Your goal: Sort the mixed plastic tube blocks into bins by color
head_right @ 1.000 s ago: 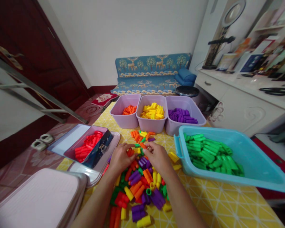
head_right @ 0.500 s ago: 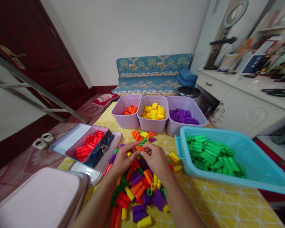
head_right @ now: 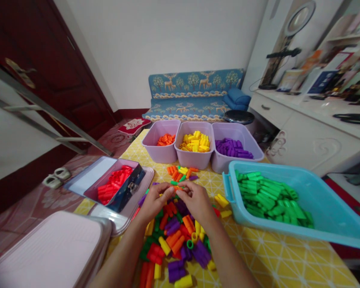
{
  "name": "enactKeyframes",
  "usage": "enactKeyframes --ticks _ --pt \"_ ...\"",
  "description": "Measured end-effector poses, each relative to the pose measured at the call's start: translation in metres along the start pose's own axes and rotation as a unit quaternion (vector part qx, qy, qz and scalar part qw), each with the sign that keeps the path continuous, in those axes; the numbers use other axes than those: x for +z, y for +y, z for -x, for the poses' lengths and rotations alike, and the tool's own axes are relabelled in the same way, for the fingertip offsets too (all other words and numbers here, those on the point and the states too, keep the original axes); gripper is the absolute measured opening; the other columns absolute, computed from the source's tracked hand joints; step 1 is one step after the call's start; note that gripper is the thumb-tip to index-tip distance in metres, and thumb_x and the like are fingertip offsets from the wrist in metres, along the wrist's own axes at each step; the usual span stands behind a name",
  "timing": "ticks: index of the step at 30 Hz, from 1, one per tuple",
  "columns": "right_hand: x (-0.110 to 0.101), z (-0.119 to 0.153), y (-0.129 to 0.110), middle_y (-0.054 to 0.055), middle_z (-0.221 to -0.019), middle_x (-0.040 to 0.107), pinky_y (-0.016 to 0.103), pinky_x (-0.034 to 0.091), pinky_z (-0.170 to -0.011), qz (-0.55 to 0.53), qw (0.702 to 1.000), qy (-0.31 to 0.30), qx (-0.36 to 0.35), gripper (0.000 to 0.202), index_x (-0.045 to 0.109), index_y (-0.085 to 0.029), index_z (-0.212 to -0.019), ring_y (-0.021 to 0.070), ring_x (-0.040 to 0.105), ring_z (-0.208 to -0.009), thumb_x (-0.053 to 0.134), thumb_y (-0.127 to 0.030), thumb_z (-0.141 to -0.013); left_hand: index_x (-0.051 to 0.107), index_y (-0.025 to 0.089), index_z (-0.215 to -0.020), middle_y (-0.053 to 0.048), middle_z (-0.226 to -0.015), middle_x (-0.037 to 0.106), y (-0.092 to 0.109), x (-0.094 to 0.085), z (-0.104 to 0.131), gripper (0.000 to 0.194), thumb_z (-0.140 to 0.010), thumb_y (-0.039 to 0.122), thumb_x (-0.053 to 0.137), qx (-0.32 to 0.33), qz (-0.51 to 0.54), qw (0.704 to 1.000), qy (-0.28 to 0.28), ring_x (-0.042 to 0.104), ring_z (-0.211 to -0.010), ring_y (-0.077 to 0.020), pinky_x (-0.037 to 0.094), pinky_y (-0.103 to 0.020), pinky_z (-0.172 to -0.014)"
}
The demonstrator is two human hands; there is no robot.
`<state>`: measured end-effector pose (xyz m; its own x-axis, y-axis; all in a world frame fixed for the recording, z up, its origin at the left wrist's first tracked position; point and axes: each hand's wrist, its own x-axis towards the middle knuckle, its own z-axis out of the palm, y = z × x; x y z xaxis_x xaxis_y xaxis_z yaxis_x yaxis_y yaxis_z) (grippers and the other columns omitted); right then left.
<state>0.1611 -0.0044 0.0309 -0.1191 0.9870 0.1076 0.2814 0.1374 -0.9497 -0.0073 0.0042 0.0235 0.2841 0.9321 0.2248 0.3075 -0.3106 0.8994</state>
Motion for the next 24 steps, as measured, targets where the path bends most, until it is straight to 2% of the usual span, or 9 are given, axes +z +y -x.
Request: enactKeyframes --ticks 2,4,8,11,15,19,21,24 --pt "0.001 0.0 -0.002 0.0 -0.073 0.066 0.024 0.047 -0.058 -0.022 1.0 -0.001 -0.001 0.023 0.067 -0.018 -0.098 0.0137 0.06 -0.062 0.062 -0.029 -0.079 0.064 0.013 -0.069 -0.001 -0.065 0.061 0.0 0.0 0.001 0.042 -0.091 0.046 0.049 -0.005 -0.008 1.0 -0.005 0.054 -0.062 -0.0124 0.038 -0.021 -0.057" --pt "0.0 0.001 -0.004 0.001 -0.073 0.067 0.024 0.047 -0.058 -0.019 1.0 -0.009 -0.006 0.018 0.069 -0.018 -0.092 0.0136 0.06 -0.062 0.06 -0.029 -0.08 0.063 0.013 -0.067 -0.001 -0.062 0.061 -0.002 0.001 0.001 0.047 -0.093 0.048 0.044 -0.015 -0.012 1.0 -0.011 0.054 -0.059 -0.0123 0.038 -0.022 -0.055" --pt "-0.006 0.001 -0.007 0.002 -0.077 0.07 0.024 0.046 -0.06 0.012 1.0 -0.01 -0.021 0.015 0.07 -0.019 -0.084 0.0148 0.062 -0.066 0.061 -0.029 -0.079 0.064 0.014 -0.066 -0.002 -0.064 0.063 -0.008 0.002 0.0 0.053 -0.096 0.046 0.034 -0.017 -0.058 0.998 0.033 0.056 -0.061 -0.0134 0.04 -0.023 -0.058" --pt "-0.015 0.0 -0.009 0.0 -0.069 0.068 0.023 0.042 -0.054 0.074 0.996 -0.041 -0.007 0.013 0.071 -0.019 -0.08 0.0138 0.059 -0.06 0.063 -0.028 -0.076 0.067 0.015 -0.073 -0.003 -0.071 0.066 -0.014 0.002 -0.002 0.039 -0.094 0.038 0.044 -0.001 -0.134 0.989 0.069 0.058 -0.067 -0.0143 0.042 -0.024 -0.063" --pt "-0.026 -0.008 -0.016 -0.002 -0.052 0.06 0.023 0.033 -0.047 0.188 0.977 -0.104 -0.016 0.011 0.072 -0.021 -0.066 0.0131 0.053 -0.05 0.062 -0.022 -0.071 0.071 0.016 -0.083 -0.005 -0.079 0.069 -0.023 0.005 -0.004 0.021 -0.089 0.027 0.053 0.003 -0.198 0.978 0.072 0.061 -0.074 -0.0157 0.043 -0.025 -0.068" --pt "-0.026 -0.024 -0.029 0.0 -0.054 0.063 0.024 0.034 -0.049 0.238 0.965 -0.101 -0.039 0.012 0.073 -0.021 -0.062 0.0144 0.055 -0.052 0.063 -0.023 -0.07 0.071 0.017 -0.084 -0.005 -0.08 0.068 -0.026 0.007 -0.005 0.018 -0.088 0.022 0.054 0.007 -0.21 0.976 0.065 0.061 -0.075 -0.0158 0.044 -0.026 -0.07" --pt "-0.022 -0.035 -0.038 0.001 -0.059 0.066 0.025 0.039 -0.052 0.194 0.978 -0.066 -0.042 0.012 0.074 -0.02 -0.068 0.0159 0.059 -0.057 0.063 -0.025 -0.07 0.071 0.017 -0.084 -0.005 -0.079 0.068 -0.026 0.007 -0.005 0.017 -0.087 0.021 0.055 0.008 -0.207 0.976 0.068 0.061 -0.075 -0.0156 0.045 -0.026 -0.07" --pt "-0.012 -0.052 -0.054 0.005 -0.088 0.073 0.027 0.049 -0.062 -0.006 0.998 0.03 -0.059 0.031 0.072 -0.018 -0.1 0.0186 0.066 -0.076 0.061 -0.029 -0.074 0.071 0.017 -0.085 -0.005 -0.081 0.067 -0.026 0.008 -0.005 0.016 -0.087 0.021 0.055 0.007 -0.201 0.977 0.07 0.061 -0.075 -0.0155 0.046 -0.026 -0.071"
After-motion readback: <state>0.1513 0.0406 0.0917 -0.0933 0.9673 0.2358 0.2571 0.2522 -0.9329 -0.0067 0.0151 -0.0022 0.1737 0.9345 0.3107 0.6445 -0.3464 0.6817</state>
